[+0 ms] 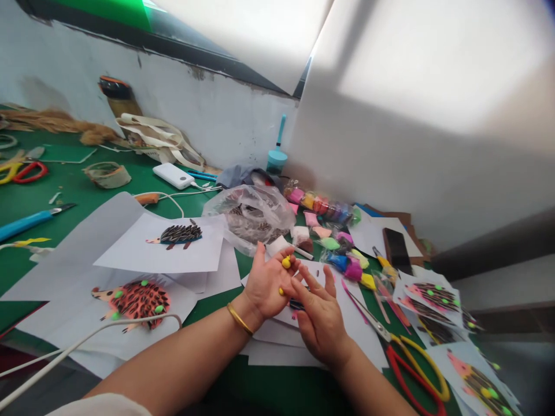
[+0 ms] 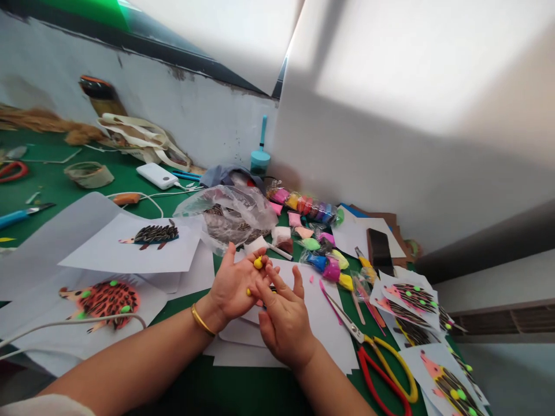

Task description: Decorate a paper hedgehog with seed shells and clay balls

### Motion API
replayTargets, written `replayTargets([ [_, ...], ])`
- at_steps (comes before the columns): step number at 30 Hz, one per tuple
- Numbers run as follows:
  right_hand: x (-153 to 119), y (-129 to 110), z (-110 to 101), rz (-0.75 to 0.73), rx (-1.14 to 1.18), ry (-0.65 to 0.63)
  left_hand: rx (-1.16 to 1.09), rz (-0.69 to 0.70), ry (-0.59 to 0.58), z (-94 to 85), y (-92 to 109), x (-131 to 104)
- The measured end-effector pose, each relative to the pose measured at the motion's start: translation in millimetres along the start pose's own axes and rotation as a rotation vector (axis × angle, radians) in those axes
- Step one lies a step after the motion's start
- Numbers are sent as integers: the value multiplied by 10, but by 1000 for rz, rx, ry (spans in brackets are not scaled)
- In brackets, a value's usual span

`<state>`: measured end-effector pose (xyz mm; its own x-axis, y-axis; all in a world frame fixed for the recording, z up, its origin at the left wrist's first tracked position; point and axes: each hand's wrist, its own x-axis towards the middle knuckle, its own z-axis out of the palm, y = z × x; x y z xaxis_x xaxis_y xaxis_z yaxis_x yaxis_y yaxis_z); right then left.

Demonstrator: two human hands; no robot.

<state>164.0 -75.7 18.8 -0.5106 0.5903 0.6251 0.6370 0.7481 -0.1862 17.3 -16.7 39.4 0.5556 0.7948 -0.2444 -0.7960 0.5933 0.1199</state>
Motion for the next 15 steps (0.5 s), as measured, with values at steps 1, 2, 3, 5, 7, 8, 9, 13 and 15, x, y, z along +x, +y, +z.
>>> replayTargets([
  [1, -3, 6, -2, -18, 24, 2, -2, 2, -1, -8, -4, 2],
  [2, -6, 10, -4, -42, 44, -9, -2, 5, 1, -16, -5, 4],
  [3, -7, 14, -5, -57, 51, -27, -2, 8, 3, -23, -5, 6],
  [5, -5, 21, -9, -43, 41, -51, 7, -7, 0, -34, -1, 8],
  [7, -1, 27, -20, -2, 33, -38, 9, -10, -10, -36, 2, 8],
  [8, 1, 28, -26, 1, 45, -20, 6, -5, -9, -34, 2, 8],
  [9, 2, 28, -32, -13, 63, -10, 3, 3, -4, -31, 1, 8],
  [13, 3, 17, -48, -62, 91, -54, 9, 18, 28, -23, -13, 9],
  [15, -3, 19, -58, -15, 75, -45, 24, 2, 14, -22, -15, 7],
])
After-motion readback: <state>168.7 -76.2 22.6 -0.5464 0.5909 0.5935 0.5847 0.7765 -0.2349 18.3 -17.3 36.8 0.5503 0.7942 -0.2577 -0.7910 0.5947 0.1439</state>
